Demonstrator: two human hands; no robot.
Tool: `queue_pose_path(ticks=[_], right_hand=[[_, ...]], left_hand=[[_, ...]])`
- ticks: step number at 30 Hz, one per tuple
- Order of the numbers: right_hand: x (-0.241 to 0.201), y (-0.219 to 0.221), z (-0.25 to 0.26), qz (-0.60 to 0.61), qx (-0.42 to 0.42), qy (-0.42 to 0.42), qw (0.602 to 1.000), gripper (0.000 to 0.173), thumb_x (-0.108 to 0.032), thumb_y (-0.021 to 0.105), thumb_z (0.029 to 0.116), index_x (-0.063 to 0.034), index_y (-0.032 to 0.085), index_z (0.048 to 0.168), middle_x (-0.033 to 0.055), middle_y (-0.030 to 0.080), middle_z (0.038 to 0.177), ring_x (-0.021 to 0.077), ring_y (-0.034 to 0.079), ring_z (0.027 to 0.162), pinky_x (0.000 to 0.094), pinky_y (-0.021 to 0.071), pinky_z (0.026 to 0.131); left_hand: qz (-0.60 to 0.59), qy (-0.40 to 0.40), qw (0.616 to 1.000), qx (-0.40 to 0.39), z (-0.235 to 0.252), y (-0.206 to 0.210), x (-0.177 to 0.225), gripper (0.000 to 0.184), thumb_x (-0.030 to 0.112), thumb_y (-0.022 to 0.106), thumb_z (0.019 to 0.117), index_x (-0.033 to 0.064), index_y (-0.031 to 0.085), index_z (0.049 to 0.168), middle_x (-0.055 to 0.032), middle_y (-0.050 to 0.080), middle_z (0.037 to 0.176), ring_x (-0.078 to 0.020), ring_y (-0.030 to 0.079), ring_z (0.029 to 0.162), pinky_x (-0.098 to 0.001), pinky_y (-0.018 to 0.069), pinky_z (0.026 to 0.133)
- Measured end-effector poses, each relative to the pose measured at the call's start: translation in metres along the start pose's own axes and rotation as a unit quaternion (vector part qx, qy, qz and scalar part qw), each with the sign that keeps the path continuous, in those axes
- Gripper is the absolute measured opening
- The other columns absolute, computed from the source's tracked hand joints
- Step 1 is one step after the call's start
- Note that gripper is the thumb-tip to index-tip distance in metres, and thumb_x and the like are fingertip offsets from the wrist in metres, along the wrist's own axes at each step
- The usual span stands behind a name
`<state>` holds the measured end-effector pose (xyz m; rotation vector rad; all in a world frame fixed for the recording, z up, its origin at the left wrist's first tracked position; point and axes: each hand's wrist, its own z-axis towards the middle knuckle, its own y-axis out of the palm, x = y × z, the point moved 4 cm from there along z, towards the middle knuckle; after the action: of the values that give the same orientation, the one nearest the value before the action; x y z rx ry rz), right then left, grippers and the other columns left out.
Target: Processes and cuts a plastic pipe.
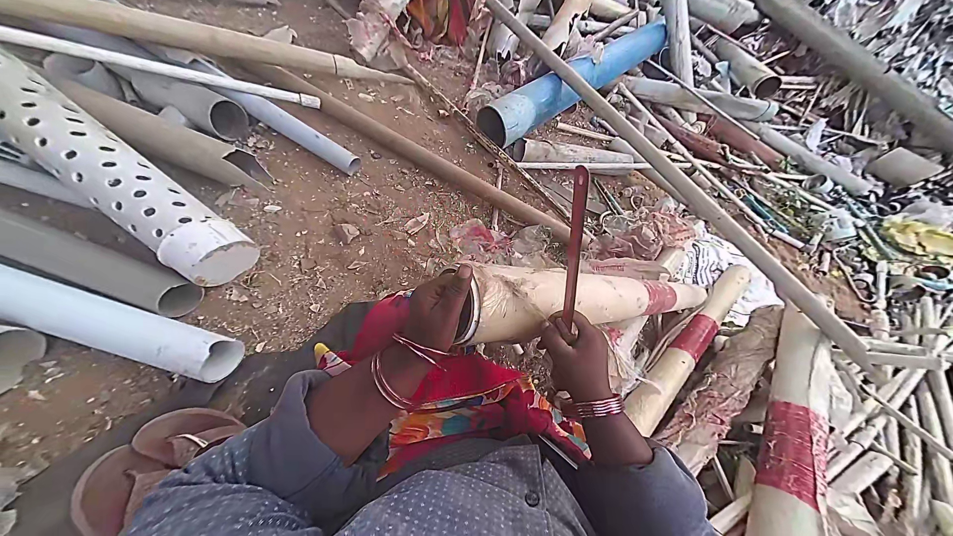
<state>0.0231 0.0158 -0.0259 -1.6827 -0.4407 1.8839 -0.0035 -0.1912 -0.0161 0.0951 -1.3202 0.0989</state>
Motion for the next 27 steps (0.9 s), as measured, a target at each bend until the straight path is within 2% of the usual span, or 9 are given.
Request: queue_pose_path(ticks=[3, 7, 12, 14, 17, 19, 21, 23, 27], right_hand=[[0.008, 0.000, -0.005, 0.061, -0.003, 0.060, 0.996, 0.018, -0.022, 0.058, 0.0908, -0.0050, 0.064, 0.095, -0.0111, 0.057, 0.064, -0.0040, 0.055, 0.055, 0.0187, 0.0469, 0.055], [0.015, -0.013, -0.009, 0.185, 0.038, 0.153, 0.970, 0.005, -0.009, 0.055, 0.0960, -0.0044, 0.058, 0.098, -0.0121, 0.050, 0.060, -0.0037, 0.050, 0.050, 0.0155, 0.0463, 0.053], [0.010, -0.037, -0.012, 0.153, 0.000, 0.109, 0.982, 0.007, -0.016, 0.061, 0.0957, -0.0105, 0.058, 0.098, -0.0159, 0.051, 0.061, -0.0071, 0.049, 0.050, 0.0118, 0.0444, 0.051], [0.010, -0.042, -0.018, 0.118, -0.021, 0.091, 0.989, 0.015, -0.024, 0.065, 0.0926, -0.0112, 0.061, 0.100, -0.0165, 0.054, 0.064, -0.0079, 0.049, 0.051, 0.0124, 0.0446, 0.051], [0.011, -0.053, -0.022, 0.103, -0.042, 0.097, 0.989, 0.016, -0.025, 0.066, 0.0919, -0.0119, 0.063, 0.101, -0.0157, 0.055, 0.066, -0.0074, 0.049, 0.052, 0.0124, 0.0438, 0.052], [0.014, -0.064, -0.024, 0.093, -0.047, 0.106, 0.989, 0.014, -0.023, 0.067, 0.0917, -0.0133, 0.062, 0.100, -0.0164, 0.052, 0.063, -0.0077, 0.047, 0.050, 0.0117, 0.0412, 0.050], [0.023, -0.071, -0.025, 0.077, -0.049, 0.112, 0.989, 0.017, -0.025, 0.069, 0.0907, -0.0135, 0.063, 0.101, -0.0160, 0.052, 0.064, -0.0076, 0.046, 0.051, 0.0118, 0.0412, 0.051], [0.035, -0.073, -0.026, 0.058, -0.048, 0.120, 0.990, 0.018, -0.026, 0.069, 0.0899, -0.0129, 0.064, 0.101, -0.0151, 0.051, 0.064, -0.0070, 0.045, 0.051, 0.0129, 0.0403, 0.051], [0.051, -0.069, -0.029, 0.053, -0.058, 0.158, 0.984, 0.017, -0.023, 0.069, 0.0925, -0.0102, 0.064, 0.102, -0.0108, 0.051, 0.065, -0.0034, 0.046, 0.051, 0.0162, 0.0415, 0.052]], left_hand=[[0.000, -0.004, 1.000, -0.003, -0.001, 0.000, 0.001, 0.041, 0.020, 0.045, 0.1073, 0.0195, 0.055, 0.067, 0.0147, 0.052, 0.059, 0.0060, 0.053, 0.057, -0.0157, 0.0470, 0.059], [0.019, -0.017, 1.000, -0.007, 0.000, -0.002, -0.003, 0.042, 0.027, 0.046, 0.1068, 0.0183, 0.057, 0.067, 0.0131, 0.053, 0.059, 0.0047, 0.054, 0.057, -0.0177, 0.0471, 0.058], [0.012, -0.021, 1.000, -0.004, 0.003, -0.001, 0.001, 0.041, 0.020, 0.050, 0.1051, 0.0192, 0.054, 0.064, 0.0149, 0.050, 0.056, 0.0065, 0.049, 0.053, -0.0152, 0.0439, 0.055], [0.076, -0.020, 0.996, -0.040, 0.006, -0.007, 0.006, 0.040, 0.023, 0.054, 0.1041, 0.0173, 0.056, 0.064, 0.0144, 0.048, 0.055, 0.0066, 0.048, 0.051, -0.0151, 0.0425, 0.053], [0.261, 0.040, 0.955, -0.134, 0.013, -0.025, 0.028, 0.044, 0.041, 0.059, 0.0994, 0.0101, 0.063, 0.069, 0.0070, 0.049, 0.056, -0.0005, 0.048, 0.052, -0.0247, 0.0413, 0.052], [0.298, 0.104, 0.939, -0.137, 0.019, -0.037, 0.044, 0.042, 0.046, 0.062, 0.0963, 0.0115, 0.066, 0.072, 0.0086, 0.055, 0.059, 0.0027, 0.053, 0.054, -0.0211, 0.0454, 0.053], [0.290, 0.189, 0.928, -0.139, 0.030, -0.040, 0.055, 0.031, 0.043, 0.066, 0.0933, 0.0147, 0.070, 0.082, 0.0098, 0.063, 0.075, 0.0042, 0.059, 0.070, -0.0199, 0.0501, 0.067], [0.300, 0.249, 0.899, -0.198, 0.045, -0.032, 0.062, 0.028, 0.039, 0.068, 0.0926, 0.0130, 0.075, 0.099, 0.0025, 0.070, 0.097, -0.0068, 0.064, 0.095, -0.0312, 0.0530, 0.086], [0.378, 0.209, 0.815, -0.385, 0.070, 0.002, 0.066, 0.043, 0.036, 0.076, 0.0849, 0.0143, 0.073, 0.122, -0.0079, 0.065, 0.131, -0.0282, 0.058, 0.125, -0.0535, 0.0481, 0.101]])
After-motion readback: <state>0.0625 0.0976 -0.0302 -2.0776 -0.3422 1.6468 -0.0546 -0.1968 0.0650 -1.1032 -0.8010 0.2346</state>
